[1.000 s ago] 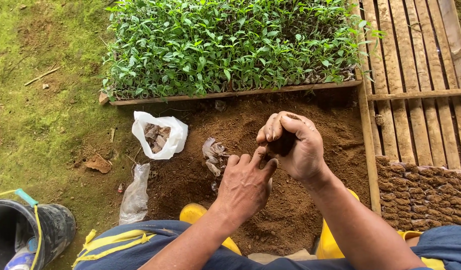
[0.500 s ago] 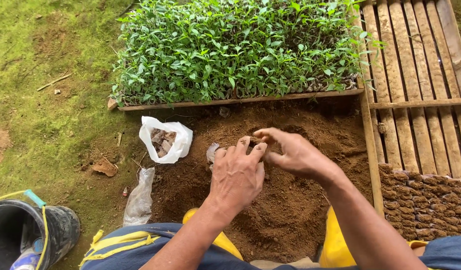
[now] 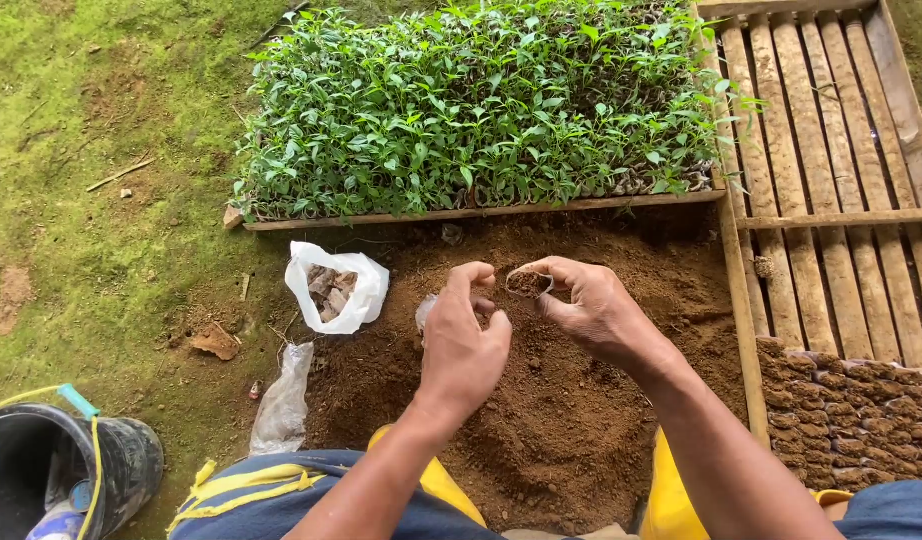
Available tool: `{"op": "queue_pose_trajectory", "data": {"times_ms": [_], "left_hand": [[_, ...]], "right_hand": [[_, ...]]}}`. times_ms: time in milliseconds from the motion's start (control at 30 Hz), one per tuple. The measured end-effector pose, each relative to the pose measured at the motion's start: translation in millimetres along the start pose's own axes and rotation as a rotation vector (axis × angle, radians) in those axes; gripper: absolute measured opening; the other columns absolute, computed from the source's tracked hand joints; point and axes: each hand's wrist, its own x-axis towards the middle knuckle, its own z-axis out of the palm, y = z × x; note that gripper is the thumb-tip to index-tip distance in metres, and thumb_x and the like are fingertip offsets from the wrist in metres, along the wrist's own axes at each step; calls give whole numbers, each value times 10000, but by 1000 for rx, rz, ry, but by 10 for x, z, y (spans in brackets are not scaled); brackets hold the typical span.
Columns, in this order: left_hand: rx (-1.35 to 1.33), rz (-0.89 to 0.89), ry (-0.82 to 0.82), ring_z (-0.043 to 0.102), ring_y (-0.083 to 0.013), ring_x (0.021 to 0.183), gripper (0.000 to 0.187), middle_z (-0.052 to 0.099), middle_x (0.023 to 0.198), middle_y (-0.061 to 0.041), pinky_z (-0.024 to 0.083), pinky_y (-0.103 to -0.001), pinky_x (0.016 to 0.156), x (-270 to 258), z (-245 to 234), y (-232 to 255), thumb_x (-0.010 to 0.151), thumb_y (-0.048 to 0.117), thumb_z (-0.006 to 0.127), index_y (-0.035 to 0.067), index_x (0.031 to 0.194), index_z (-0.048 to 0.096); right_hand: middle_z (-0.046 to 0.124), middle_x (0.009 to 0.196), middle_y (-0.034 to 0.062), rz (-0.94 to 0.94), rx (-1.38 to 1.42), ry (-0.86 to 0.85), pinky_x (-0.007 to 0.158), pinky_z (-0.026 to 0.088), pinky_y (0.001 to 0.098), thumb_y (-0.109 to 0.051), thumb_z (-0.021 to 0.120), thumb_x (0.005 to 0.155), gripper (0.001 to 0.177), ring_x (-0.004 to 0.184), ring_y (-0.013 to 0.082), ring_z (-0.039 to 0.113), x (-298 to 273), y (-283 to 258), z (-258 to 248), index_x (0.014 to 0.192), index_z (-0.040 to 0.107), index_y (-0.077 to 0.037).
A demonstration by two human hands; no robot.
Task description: Stapling small plastic bags to create tubes and filling them with soil for planting seedlings.
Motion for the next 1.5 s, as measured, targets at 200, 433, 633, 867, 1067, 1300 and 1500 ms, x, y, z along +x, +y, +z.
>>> {"op": "queue_pose_trajectory", "data": {"times_ms": [200, 433, 633, 867, 1067, 1300, 1500], "left_hand": [[-519, -361, -221, 667, -267, 987, 592, 695, 1072, -152, 564, -399, 923, 38, -70, 115, 754, -114, 668, 57, 1314, 583], [-750, -354, -277, 674, -231, 960, 556, 747, 1071, -193, 557, -364, 944, 58, -9, -75, 730, -106, 800, 26, 1256, 676], [-656, -287, -256, 668, -182, 968, 508, 768, 1074, -166, 555, -329, 947, 75, -26, -24, 756, -91, 811, 31, 1240, 714], [-471, -240, -167, 641, -128, 880, 425, 756, 909, -65, 562, -285, 819, 66, -11, 39, 705, -97, 766, 60, 1100, 776], [-432, -256, -153, 632, -123, 819, 447, 757, 860, -47, 570, -280, 790, 67, -46, 79, 687, -102, 719, 86, 1085, 794], [-465, -249, -134, 646, -151, 878, 416, 766, 941, -87, 577, -275, 791, 84, -72, 21, 706, -64, 775, 52, 1106, 771], [-429, -248, -142, 641, -118, 871, 388, 769, 937, -54, 576, -256, 776, 40, -69, 27, 723, -28, 778, 86, 1094, 779]], "right_hand": [[697, 1263, 144, 33, 40, -107, 1073, 449, 545, -184, 749, 883, 238, 1198, 342, 628, -20, -251, -37, 1099, 759, -82], [590, 1405, 227, 34, 253, -215, 1131, 310, 663, -218, 768, 856, 378, 1321, 434, 534, -78, -371, -108, 1181, 732, -28], [597, 1407, 169, -58, 206, -153, 1128, 325, 639, 56, 578, 816, 435, 1371, 407, 504, -115, -390, -209, 1192, 726, -104], [604, 1384, 100, -204, -163, -100, 1127, 351, 589, 145, 466, 737, 578, 1400, 376, 454, -88, -339, -198, 1075, 793, -191], [639, 1323, 90, -164, -150, -26, 1097, 431, 536, 129, 407, 790, 594, 1334, 333, 534, -83, -223, -200, 1052, 800, -231], [731, 1091, 167, 284, -177, -94, 923, 565, 466, -110, 551, 987, 299, 1039, 304, 712, -76, 573, 116, 1264, 659, -78], [572, 1359, 237, 509, -518, -482, 986, 580, 495, -427, 584, 1002, 591, 1210, 373, 633, -672, 1878, 873, 1470, 461, -87]]}}
